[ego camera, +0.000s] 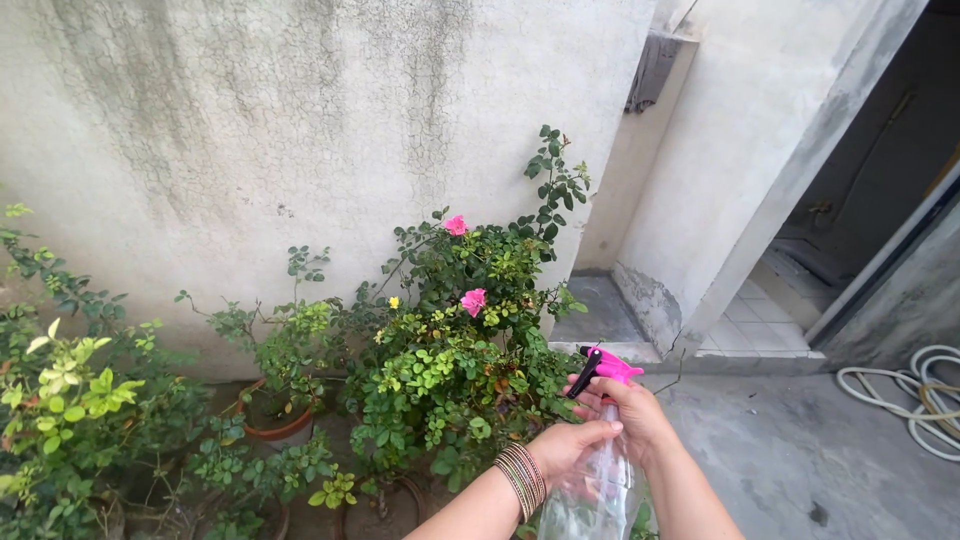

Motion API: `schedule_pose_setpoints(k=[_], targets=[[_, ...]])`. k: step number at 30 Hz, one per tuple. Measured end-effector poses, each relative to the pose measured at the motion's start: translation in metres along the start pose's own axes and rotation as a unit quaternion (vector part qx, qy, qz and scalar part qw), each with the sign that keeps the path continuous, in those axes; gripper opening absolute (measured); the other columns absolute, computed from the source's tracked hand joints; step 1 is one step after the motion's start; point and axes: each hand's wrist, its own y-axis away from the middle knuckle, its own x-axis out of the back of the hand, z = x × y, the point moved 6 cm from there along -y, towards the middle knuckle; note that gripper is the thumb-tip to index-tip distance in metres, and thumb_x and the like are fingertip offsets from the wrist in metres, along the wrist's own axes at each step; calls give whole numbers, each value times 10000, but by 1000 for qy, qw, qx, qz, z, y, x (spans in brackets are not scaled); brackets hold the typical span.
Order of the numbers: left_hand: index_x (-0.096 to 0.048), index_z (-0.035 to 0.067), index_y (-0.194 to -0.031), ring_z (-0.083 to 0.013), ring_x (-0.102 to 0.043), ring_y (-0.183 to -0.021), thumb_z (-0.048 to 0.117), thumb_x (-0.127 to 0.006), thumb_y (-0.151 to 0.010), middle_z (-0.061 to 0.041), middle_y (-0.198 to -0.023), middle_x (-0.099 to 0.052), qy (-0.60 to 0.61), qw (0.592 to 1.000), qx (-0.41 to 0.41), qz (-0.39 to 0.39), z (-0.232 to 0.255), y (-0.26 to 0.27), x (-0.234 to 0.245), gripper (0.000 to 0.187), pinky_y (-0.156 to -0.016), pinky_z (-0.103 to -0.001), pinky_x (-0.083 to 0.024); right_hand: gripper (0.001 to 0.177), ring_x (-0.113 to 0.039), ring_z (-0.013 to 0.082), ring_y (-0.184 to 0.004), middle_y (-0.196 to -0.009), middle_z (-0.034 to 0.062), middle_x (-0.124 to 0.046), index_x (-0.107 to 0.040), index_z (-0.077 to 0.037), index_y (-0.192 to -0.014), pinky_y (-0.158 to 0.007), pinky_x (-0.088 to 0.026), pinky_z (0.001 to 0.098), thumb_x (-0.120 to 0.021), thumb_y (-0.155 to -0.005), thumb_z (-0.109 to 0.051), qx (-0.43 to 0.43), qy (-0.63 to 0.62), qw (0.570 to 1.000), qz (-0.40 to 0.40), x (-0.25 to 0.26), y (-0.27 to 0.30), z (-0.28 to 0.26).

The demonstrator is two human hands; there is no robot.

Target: The person uses a handheld spray bottle to mist water onto a row of potted plants, including several rose bushes with pink flowers.

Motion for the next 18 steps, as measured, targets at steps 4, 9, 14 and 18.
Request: schedule_pose_setpoints(k=[4,9,14,18], targets=[[-664,112,-1270,-126,-721,-954,523,-693,-956,11,-1075,-726,-28,998,4,48,8,-1,-24,518,-717,-422,-611,258,-730,262,-912,-1065,166,-768,-666,34,-1126,-709,-591,401,-600,-901,-74,1,41,999,-4,34,-17,-1],[-648,29,-1268,-212,-710,-955,536,-704,-996,-83,-1094,-704,0,999,-19,35,-11,-28,-27,578,-750,-397,-596,231,-704,229,-839,-997,139,-737,-656,33,-1120,-695,-603,385,-634,-919,-81,-7,50,999,-6,59,-23,-3],[-634,46,-1287,-145,-687,-1003,469,-697,-996,-32,-1109,-688,32,998,-36,42,-19,-41,-35,517,-820,-374,-603,282,-677,213,-812,-1072,168,-769,-676,77,-1149,-735,-599,368,-606,-924,-79,-24,23,999,-39,55,-5,-12],[-647,49,-1265,-121,-694,-942,452,-681,-975,-28,-1095,-693,19,997,-40,58,-12,-30,-56,498,-754,-367,-590,292,-757,233,-934,-1134,170,-752,-639,77,-1151,-805,-617,374,-544,-918,-70,-34,-7,999,-36,43,25,-28]])
